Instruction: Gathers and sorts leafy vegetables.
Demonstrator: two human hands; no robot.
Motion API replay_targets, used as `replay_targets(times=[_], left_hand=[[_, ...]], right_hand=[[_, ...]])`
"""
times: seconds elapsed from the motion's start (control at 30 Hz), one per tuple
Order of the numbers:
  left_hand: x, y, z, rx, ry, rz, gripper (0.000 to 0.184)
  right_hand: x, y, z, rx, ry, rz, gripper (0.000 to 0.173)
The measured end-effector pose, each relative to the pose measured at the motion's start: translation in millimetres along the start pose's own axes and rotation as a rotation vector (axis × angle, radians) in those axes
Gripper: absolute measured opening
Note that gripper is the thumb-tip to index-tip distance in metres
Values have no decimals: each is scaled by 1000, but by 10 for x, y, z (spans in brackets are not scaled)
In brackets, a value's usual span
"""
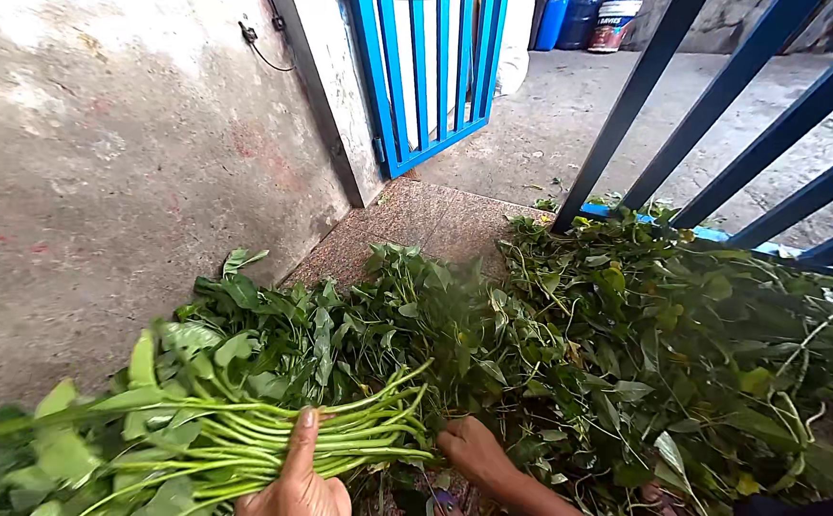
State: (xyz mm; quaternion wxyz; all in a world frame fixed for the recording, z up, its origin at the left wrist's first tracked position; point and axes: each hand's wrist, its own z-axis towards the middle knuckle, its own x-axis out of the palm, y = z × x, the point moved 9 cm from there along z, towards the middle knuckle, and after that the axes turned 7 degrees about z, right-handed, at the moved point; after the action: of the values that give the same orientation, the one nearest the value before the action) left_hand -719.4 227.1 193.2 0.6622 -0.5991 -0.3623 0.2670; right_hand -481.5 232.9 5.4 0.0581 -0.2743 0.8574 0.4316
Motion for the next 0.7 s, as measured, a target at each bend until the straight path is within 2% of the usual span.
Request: replay_targets(times=[0.07, 0.1, 0.17, 0.23, 0.3, 0.37, 0.43, 0.47, 0.5, 0.57, 0.7], left_hand=[[-145, -77, 102, 90, -81, 9, 27], [-205, -112, 145, 127, -119, 16, 25], [-301, -145, 208, 161, -168, 30, 21], [-347, -148, 252, 158, -195, 48, 18], [-365, -131, 274, 141, -202, 54, 18], [-369, -101, 289, 122, -205, 43, 17], [-363, -78, 302, 101, -195, 37, 17], [-364, -75, 301, 93, -193, 38, 17], [-367, -78, 299, 90, -192, 40, 17], [-366, -86, 291, 95, -192, 42, 17], [-329, -75, 251, 84, -194, 41, 22]], right_hand=[[8, -170, 36, 167, 159, -408, 42], [3, -192, 90, 184, 168, -500, 43], [30, -102, 312, 48, 122, -554, 36], [126, 67, 622, -109, 97, -475, 32], [265, 75, 929, -86, 92, -391, 33], [413, -21, 1135, -16, 85, -538, 40], [530, -148, 1269, -73, 118, -803, 58], [541, -245, 1305, -98, 139, -890, 68], [512, -345, 1314, -122, 152, -927, 70], [362, -501, 1278, -185, 144, -930, 58], [60, -682, 1116, -210, 128, -943, 57]])
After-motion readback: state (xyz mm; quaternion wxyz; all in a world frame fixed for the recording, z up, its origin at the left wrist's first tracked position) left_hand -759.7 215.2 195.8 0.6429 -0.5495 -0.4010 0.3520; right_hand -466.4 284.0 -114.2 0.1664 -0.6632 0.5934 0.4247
